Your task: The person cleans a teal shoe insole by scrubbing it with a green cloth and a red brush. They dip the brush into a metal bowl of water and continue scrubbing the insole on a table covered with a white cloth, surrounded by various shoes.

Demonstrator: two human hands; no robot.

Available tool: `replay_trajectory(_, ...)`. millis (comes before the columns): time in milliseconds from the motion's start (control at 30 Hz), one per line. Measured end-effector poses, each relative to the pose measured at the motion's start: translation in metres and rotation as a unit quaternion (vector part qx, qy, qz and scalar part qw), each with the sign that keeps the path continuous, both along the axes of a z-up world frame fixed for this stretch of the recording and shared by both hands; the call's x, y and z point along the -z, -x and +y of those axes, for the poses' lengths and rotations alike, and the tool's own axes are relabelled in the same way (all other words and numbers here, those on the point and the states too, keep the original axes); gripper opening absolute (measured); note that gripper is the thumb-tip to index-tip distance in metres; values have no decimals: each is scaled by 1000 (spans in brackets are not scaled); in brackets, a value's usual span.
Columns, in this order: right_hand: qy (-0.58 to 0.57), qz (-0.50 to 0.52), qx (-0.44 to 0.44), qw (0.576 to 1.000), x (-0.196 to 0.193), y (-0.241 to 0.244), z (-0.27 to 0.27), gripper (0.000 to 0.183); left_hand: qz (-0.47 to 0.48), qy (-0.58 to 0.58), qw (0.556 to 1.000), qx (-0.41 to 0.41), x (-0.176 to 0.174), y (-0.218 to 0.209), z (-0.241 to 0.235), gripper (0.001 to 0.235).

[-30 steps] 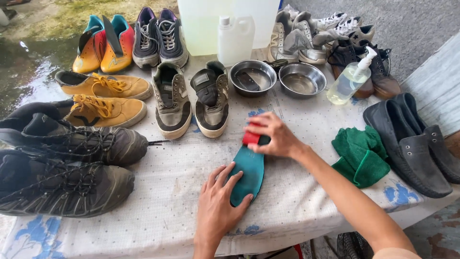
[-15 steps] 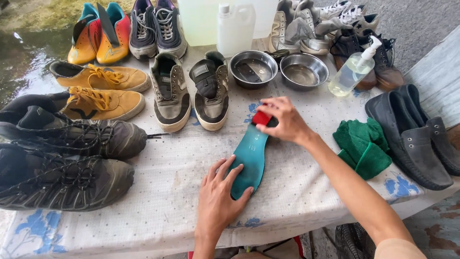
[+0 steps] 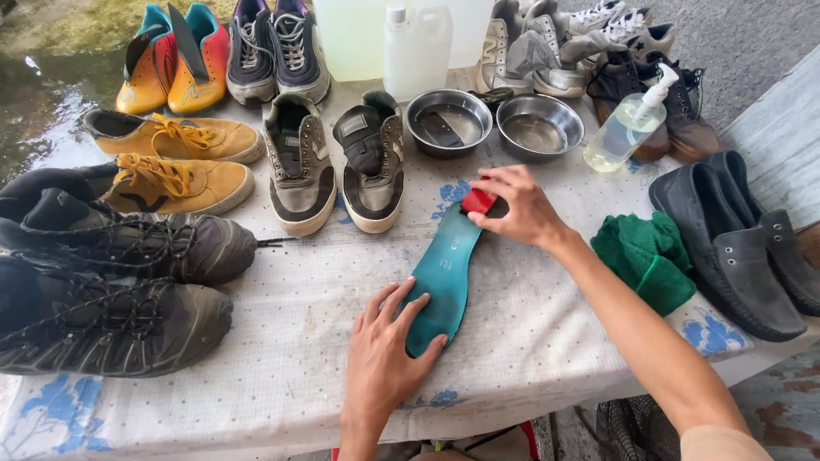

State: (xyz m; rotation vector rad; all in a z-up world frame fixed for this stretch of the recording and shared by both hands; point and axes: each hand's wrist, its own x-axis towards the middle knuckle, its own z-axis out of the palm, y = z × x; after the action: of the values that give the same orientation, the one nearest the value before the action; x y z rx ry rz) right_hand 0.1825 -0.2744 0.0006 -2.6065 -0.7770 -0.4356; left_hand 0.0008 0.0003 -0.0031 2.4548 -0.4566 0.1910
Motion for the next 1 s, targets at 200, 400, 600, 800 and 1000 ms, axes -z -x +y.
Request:
replay_trajectory(200,-93,-51,-143,984,-15,56,36,56,23,2,1000,-5,-1,-1,0,56)
replay_trajectory(400,-28,-4,-100,995,1,29,8,56,5,1,1000,-2,0,0,1,56)
replay_trajectory(600,-94,-86,-35,991,-9,27,-2,55,27,4,1000,-9,-2,-3,-1,56)
replay_trajectory(800,-20,-91,-218,971,10,58,9,57,19,-3,1000,-1,-2,-2,1,58)
replay_trajectory(1000,-39,-113,-8,993,-7,23,-20,54,-4,5,1000,-2,-4,-3,1,53)
